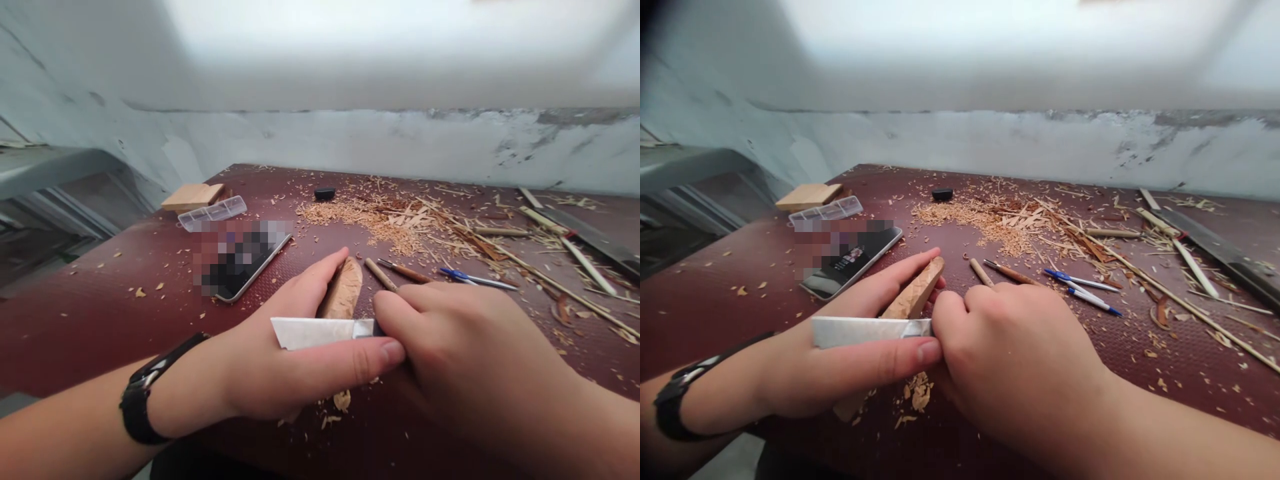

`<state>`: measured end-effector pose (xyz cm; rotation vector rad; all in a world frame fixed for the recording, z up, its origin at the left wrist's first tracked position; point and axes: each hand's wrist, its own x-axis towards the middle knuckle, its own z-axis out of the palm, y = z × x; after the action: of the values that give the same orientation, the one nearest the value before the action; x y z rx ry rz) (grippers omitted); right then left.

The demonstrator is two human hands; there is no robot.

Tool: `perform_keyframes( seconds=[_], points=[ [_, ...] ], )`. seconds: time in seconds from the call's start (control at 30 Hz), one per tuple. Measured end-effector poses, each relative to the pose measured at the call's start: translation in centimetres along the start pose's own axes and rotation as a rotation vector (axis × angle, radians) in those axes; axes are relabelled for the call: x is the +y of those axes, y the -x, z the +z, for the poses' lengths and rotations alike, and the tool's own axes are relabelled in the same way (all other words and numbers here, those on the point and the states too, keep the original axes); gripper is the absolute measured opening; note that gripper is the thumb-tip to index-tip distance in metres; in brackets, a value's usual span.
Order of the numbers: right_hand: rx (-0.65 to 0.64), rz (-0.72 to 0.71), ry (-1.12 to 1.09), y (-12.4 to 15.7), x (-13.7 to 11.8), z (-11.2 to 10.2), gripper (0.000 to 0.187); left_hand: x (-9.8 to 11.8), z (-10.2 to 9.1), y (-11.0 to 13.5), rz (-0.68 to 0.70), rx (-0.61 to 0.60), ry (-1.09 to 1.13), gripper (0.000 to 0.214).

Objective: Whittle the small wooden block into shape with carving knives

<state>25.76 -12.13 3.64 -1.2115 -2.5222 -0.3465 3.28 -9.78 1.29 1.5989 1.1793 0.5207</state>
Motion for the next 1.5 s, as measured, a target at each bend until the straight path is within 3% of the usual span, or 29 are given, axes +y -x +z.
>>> perform_keyframes(
  seconds=[0.17, 0.37, 0.6, 0.87, 0.93, 1.07, 1.13, 1.27, 1.4, 1.5],
  points=[
    [-0.051, -0.02, -0.005, 0.1, 0.0, 0.0, 0.018, 0.9, 0.1, 0.0, 0.089, 0.028, -0.023, 0.104],
    [0.045, 0.022, 0.013, 0.4, -0.7, 0.2, 0.022, 2.2, 0.7, -0.1, 0.165, 0.075, 0.013, 0.088],
    [0.081, 0.108, 0.051, 0.5, -1.7, 0.4, 0.023, 1.8, 1.7, -0.2, 0.047, 0.165, 0.104, 0.095],
    [0.1, 0.141, 0.116, 0.0, -2.0, 0.3, 0.024, 1.7, 2.7, 0.3, 0.099, 0.361, 0.019, 0.093],
    [0.027, 0.14, 0.105, -0.3, -2.1, 0.1, 0.022, 1.3, 2.9, 0.2, 0.127, 0.401, 0.03, 0.097],
    [-0.305, 0.103, 0.066, -0.7, -2.0, 0.2, 0.025, 0.4, 3.2, -0.7, 0.204, 0.444, 0.067, 0.1],
    [-0.366, 0.13, 0.086, -0.7, -1.7, 0.5, 0.026, 0.3, 3.1, -1.2, 0.198, 0.447, 0.082, 0.104],
    [-0.381, 0.267, 0.091, -0.9, -0.9, 0.2, 0.016, 0.7, 2.1, -1.8, 0.151, 0.326, 0.102, 0.123],
    [-0.423, 0.255, 0.056, -1.6, -0.6, -1.1, 0.008, 1.5, 0.5, -1.3, 0.088, 0.024, 0.04, 0.14],
    [-0.416, 0.249, 0.066, -2.0, -0.8, -1.6, 0.01, 1.7, 0.1, -1.1, 0.069, -0.054, 0.055, 0.138]
  ],
)
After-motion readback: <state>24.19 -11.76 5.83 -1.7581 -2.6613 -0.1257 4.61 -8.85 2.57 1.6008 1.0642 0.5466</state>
